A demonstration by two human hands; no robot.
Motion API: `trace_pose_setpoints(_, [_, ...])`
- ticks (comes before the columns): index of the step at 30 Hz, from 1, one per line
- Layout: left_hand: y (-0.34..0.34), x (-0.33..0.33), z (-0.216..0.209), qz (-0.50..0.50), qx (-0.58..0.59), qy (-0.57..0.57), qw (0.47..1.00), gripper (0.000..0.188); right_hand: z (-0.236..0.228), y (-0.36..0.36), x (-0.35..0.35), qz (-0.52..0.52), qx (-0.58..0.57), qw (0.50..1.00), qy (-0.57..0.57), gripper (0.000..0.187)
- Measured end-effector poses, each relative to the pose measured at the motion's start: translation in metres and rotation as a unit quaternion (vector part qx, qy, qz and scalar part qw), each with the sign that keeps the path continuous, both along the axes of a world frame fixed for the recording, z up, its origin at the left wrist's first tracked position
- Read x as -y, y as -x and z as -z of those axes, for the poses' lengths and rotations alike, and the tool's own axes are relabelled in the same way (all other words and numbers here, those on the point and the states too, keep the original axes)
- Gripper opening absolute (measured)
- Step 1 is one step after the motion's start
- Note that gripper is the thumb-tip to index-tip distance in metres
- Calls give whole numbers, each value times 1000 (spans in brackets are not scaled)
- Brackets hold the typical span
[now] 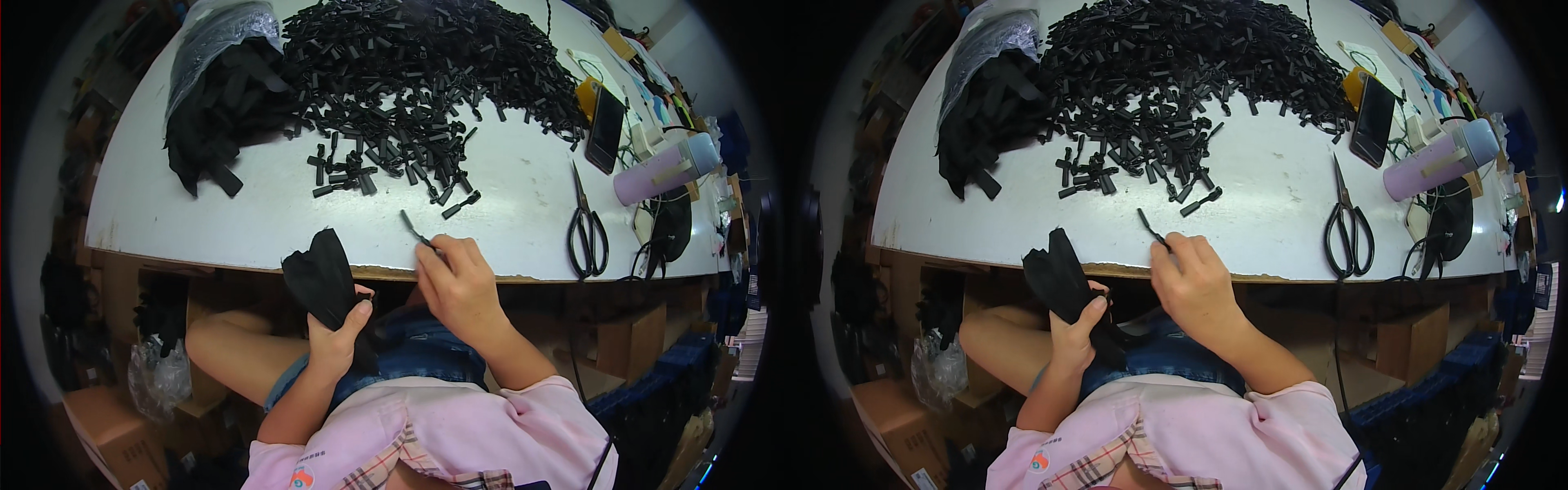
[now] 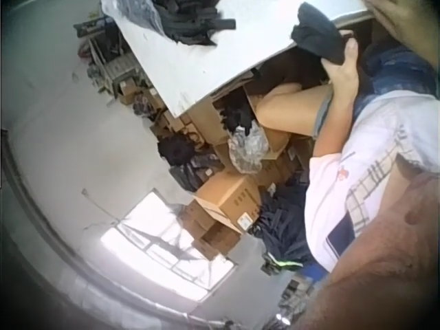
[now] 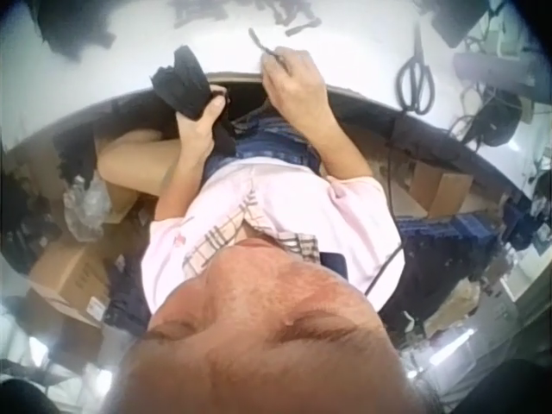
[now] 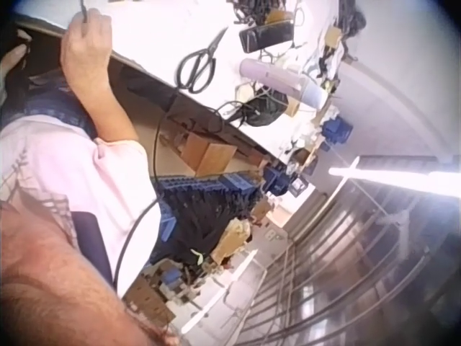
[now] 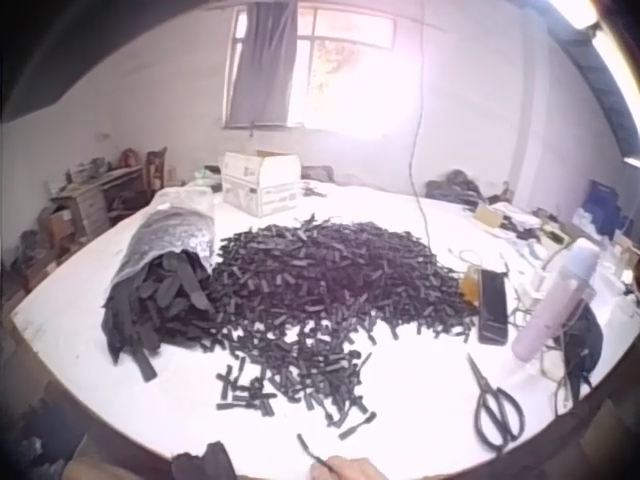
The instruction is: Assembling small black plastic components by hand.
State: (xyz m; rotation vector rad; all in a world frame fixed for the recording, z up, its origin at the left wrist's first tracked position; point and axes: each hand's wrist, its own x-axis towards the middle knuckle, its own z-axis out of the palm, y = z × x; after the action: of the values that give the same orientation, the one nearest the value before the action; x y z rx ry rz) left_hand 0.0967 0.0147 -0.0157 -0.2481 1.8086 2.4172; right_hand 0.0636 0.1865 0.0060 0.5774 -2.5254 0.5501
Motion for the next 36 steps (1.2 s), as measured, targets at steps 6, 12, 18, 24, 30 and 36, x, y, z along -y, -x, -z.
trace_pose_setpoints(6, [-3, -3, -11, 3, -29, 60, 998, 14, 1, -12, 6, -61, 274, 840, 464, 14])
trace_pose_setpoints(12, [-3, -3, -11, 21, -76, 29, 996, 11, -4, -13, 20, -147, 204, 884, 393, 15])
trace_pose_setpoints(18, [-7, -1, -13, 31, -30, 38, 998, 16, 2, -13, 18, -198, 156, 898, 360, 16])
trace_pose_setpoints(24, [-10, -8, -14, -33, -87, 50, 994, 17, 3, -20, 25, -178, 221, 867, 410, 17])
trace_pose_setpoints(30, [-10, -7, -11, -41, -132, 86, 987, 20, 15, -33, 33, -127, 285, 824, 472, 12])
trace_pose_setpoints(36, [-10, 0, -15, -10, -46, -5, 999, 22, 13, -28, 30, -134, 375, 721, 567, 5])
